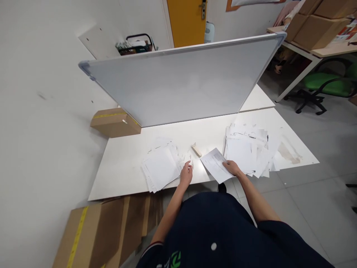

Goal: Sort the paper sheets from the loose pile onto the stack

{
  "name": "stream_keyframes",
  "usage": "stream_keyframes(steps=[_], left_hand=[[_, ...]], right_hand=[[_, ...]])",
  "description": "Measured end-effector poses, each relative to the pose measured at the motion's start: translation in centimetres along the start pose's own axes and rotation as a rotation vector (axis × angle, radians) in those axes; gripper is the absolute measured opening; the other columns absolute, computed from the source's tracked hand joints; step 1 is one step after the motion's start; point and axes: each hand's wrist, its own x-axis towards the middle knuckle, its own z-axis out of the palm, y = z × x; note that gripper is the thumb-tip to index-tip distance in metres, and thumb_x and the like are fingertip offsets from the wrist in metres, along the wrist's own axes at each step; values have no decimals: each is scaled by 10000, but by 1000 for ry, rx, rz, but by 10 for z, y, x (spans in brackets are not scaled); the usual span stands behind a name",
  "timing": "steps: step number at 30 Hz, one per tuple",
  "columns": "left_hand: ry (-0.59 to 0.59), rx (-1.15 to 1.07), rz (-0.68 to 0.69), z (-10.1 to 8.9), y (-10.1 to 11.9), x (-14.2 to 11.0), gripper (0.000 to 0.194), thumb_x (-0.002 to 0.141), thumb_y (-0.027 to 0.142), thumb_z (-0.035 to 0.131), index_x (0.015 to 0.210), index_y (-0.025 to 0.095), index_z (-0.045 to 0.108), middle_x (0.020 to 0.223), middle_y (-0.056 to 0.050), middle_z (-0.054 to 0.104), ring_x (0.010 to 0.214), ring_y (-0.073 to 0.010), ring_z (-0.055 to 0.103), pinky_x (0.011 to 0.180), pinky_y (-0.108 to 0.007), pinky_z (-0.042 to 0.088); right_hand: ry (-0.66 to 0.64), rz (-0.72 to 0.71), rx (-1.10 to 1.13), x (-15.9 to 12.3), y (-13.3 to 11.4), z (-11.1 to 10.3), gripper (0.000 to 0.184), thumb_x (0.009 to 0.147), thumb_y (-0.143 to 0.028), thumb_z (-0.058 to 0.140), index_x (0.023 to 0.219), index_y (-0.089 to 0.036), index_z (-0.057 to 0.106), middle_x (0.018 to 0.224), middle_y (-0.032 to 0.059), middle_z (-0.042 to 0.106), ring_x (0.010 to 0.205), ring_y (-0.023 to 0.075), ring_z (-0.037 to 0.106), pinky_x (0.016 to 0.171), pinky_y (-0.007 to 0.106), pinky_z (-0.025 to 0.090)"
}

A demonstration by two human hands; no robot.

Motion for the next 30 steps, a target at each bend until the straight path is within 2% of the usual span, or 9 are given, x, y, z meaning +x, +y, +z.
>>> stream_keyframes(steps=[5,9,15,23,26,28,30], left_hand=[[-43,78,24,3,1,6,379,861,255,372,1227,194,446,997,-78,609,817,-172,580,765,-313,426],[-147,269,76,5,12,18,448,873,213,316,1316,183,375,1059,-121,565,921,-205,554,812,-333,403],[-357,590,12,12,38,42,616,830,91,305,1386,349,245,1121,-129,503,979,-255,526,798,-361,382],[-379,613,-68,21,39,50,661,789,44,336,1356,382,310,1151,-158,505,1047,-322,496,827,-444,353],[-329,491,-83,18,39,44,621,798,80,390,1348,364,336,1153,-150,514,1046,-302,506,839,-422,360],[-240,205,-139,17,41,37,568,812,166,456,1352,306,349,1129,-144,541,1036,-273,519,861,-392,362],[-175,-167,-275,16,44,27,584,808,305,520,1357,216,343,1075,-149,581,976,-242,556,847,-361,388]], right_hand=[[2,5,26,12,-3,3,388,843,-384,377,805,-115,655,803,115,661,732,195,589,599,240,357],[12,-23,35,21,-8,2,388,848,-385,368,834,-116,647,842,117,659,760,194,581,617,236,355],[20,-53,15,28,-15,-3,355,854,-383,370,826,-133,620,881,109,651,768,182,568,620,228,341],[38,-37,-34,23,-31,-7,294,860,-363,392,828,-161,603,861,95,650,794,186,569,639,237,335],[66,-6,-58,15,-31,-17,280,859,-362,392,871,-168,595,869,104,647,806,204,572,636,252,334],[129,48,-64,7,-31,-25,306,872,-365,353,918,-164,580,875,121,640,806,217,571,628,264,334],[242,99,-13,-3,-35,-28,335,880,-380,313,923,-165,566,836,117,634,781,217,567,623,269,338]])
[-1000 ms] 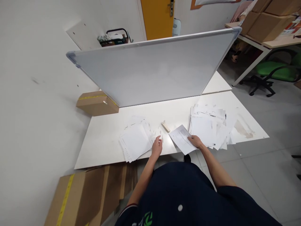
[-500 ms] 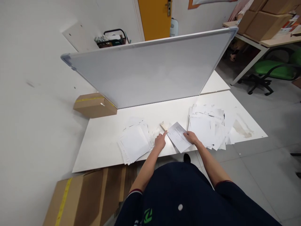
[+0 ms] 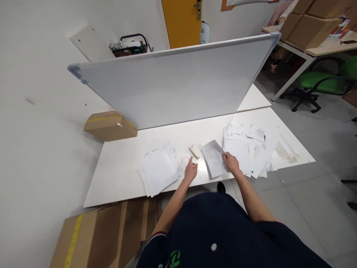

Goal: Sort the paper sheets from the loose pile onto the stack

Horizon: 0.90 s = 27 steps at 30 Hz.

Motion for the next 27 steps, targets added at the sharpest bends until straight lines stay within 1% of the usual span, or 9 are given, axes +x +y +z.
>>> stream_keyframes(steps=[3,5,7,10,14,16,18,23,27], left_hand=[[-86,-398,-150,3,-2,-15,645,769,490,540,1285,122,420,949,-142,637,798,-193,613,736,-321,451],[-94,-578,-144,0,-8,-23,585,712,514,593,1128,106,548,841,-108,657,703,-166,616,669,-293,468],[16,-732,-116,-11,-21,-28,465,622,456,688,916,102,621,738,-69,652,655,-151,606,635,-273,474],[312,-760,-114,-51,-50,-30,337,578,380,710,757,112,612,671,-35,632,628,-139,595,628,-269,486],[712,-422,-198,-121,-95,-28,260,694,352,573,806,118,592,696,-26,624,661,-142,605,646,-283,507],[771,-324,-252,-149,-112,-28,286,727,339,528,885,108,583,744,-45,623,727,-174,616,689,-326,510],[791,-226,-294,-166,-121,-28,364,702,333,563,982,101,570,814,-74,626,833,-225,617,775,-383,490],[834,19,-325,-171,-123,-33,708,662,312,630,1287,99,374,1164,-186,529,1170,-324,449,1004,-474,310],[877,244,-243,-157,-116,-43,699,722,313,574,1334,97,313,1250,-221,461,1213,-350,384,987,-518,302]], right_hand=[[128,-7,198,-22,-19,5,333,867,-411,315,829,-185,557,742,67,614,722,195,548,624,263,354],[79,-85,341,-37,-39,16,325,852,-424,334,778,-194,553,720,40,605,700,182,537,622,258,368],[-37,-158,438,-47,-55,26,348,843,-453,343,758,-198,565,712,22,606,680,171,538,605,248,381],[-110,-167,474,-44,-52,31,390,854,-466,326,814,-189,597,784,36,629,701,169,558,624,251,401],[170,48,223,-16,-6,20,358,834,-358,416,1072,-128,553,1118,159,547,996,259,507,810,340,371],[302,162,4,-3,17,17,428,805,-361,482,1151,-111,508,1222,184,472,1099,299,434,861,371,342],[325,207,-133,3,30,19,484,777,-403,532,1151,-98,502,1242,185,452,1126,312,399,878,379,333],[259,170,-242,3,28,26,407,796,-393,515,1072,-96,541,1202,182,470,1122,302,381,869,368,342],[164,177,-170,2,24,19,294,864,-259,396,1004,-88,590,1116,201,534,1081,294,441,810,354,373]])
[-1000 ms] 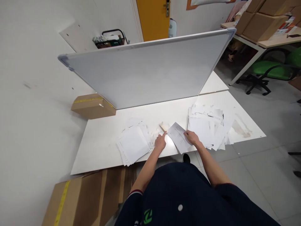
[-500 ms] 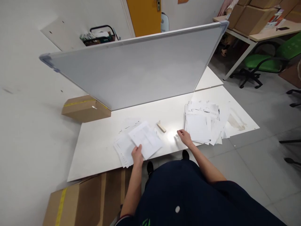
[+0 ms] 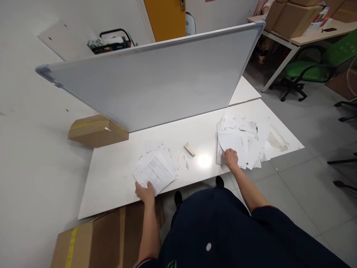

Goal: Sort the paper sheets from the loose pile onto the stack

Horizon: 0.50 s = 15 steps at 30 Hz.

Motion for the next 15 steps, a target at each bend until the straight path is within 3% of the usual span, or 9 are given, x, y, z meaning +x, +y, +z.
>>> stream_keyframes(steps=[4,7,10,13,15], left_hand=[[95,-69,237,1,14,-19,642,753,262,515,1345,118,314,1247,-178,462,1205,-304,382,1008,-474,283],[28,-239,361,6,37,-40,582,777,258,489,1331,145,353,1223,-150,482,1190,-257,401,1024,-408,281],[-251,-452,307,15,67,-68,540,786,307,525,1301,197,404,1173,-115,538,1129,-217,471,1000,-358,321],[-662,-659,32,22,97,-93,580,739,389,621,1261,204,452,1156,-129,571,1081,-222,525,965,-362,363],[-964,-794,-151,23,114,-103,551,752,499,579,1202,186,515,1124,-150,600,1059,-236,551,935,-375,392]], right_hand=[[-48,-7,54,3,2,-16,286,854,-160,364,956,-87,620,937,188,628,891,249,566,714,321,393],[-17,-64,210,-1,-3,-33,279,848,-233,389,912,-142,645,875,118,664,819,212,590,689,288,397],[-6,-123,655,-15,-18,-53,244,779,-351,490,783,-172,656,784,56,667,743,189,583,647,267,405],[-113,-164,1078,-37,-38,-71,255,689,-423,606,700,-169,622,672,18,618,636,149,538,580,249,396],[-225,-173,1250,-52,-51,-80,268,641,-423,665,667,-168,588,619,-2,576,588,125,506,554,241,387]])
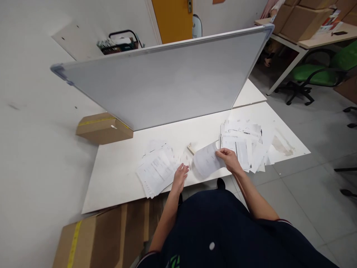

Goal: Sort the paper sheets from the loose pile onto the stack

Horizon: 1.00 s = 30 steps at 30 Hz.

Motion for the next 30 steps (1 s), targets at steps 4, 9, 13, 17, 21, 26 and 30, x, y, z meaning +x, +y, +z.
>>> stream_keyframes(steps=[4,9,13,17,21,26,30], left_hand=[[-185,-246,-61,14,15,-3,577,730,601,538,1091,154,595,1005,-138,657,1004,-240,582,878,-381,444],[31,-231,66,9,24,-3,445,614,394,747,945,119,633,815,-78,679,891,-208,612,814,-337,472],[64,-159,74,0,26,-3,395,628,431,723,859,122,637,704,-42,655,792,-192,620,724,-309,493],[71,-216,116,-8,30,-4,425,648,442,706,893,104,626,788,-73,666,800,-188,621,731,-300,485],[84,-251,148,-9,34,-6,414,652,431,705,912,122,617,802,-64,660,790,-170,612,732,-278,470],[105,-148,135,2,41,-13,377,653,525,663,715,168,558,492,59,461,514,-81,482,556,-201,415],[52,-119,192,11,46,-23,417,671,575,616,760,170,567,503,44,461,537,-102,488,562,-220,413]], right_hand=[[-155,116,131,-17,-9,17,321,579,-410,723,625,-178,506,558,-40,504,510,92,442,490,224,348],[-348,144,14,-21,-5,24,328,665,-481,627,656,-189,478,534,-63,422,474,75,357,450,209,269],[-313,-31,-304,-12,-8,22,362,798,-476,440,579,-188,461,531,-31,426,510,103,378,495,232,295],[149,-259,-583,-3,-23,2,258,820,-388,418,775,-193,583,741,45,592,693,178,513,642,280,374],[278,-314,-298,-1,-39,-13,295,813,-429,444,902,-185,582,800,52,610,729,179,536,658,288,413],[33,-207,-139,-4,-34,7,253,758,-431,527,775,-183,577,699,14,583,642,144,508,588,254,401],[4,-198,-272,-9,-19,33,245,783,-419,480,747,-192,565,652,6,553,617,147,482,564,251,370]])
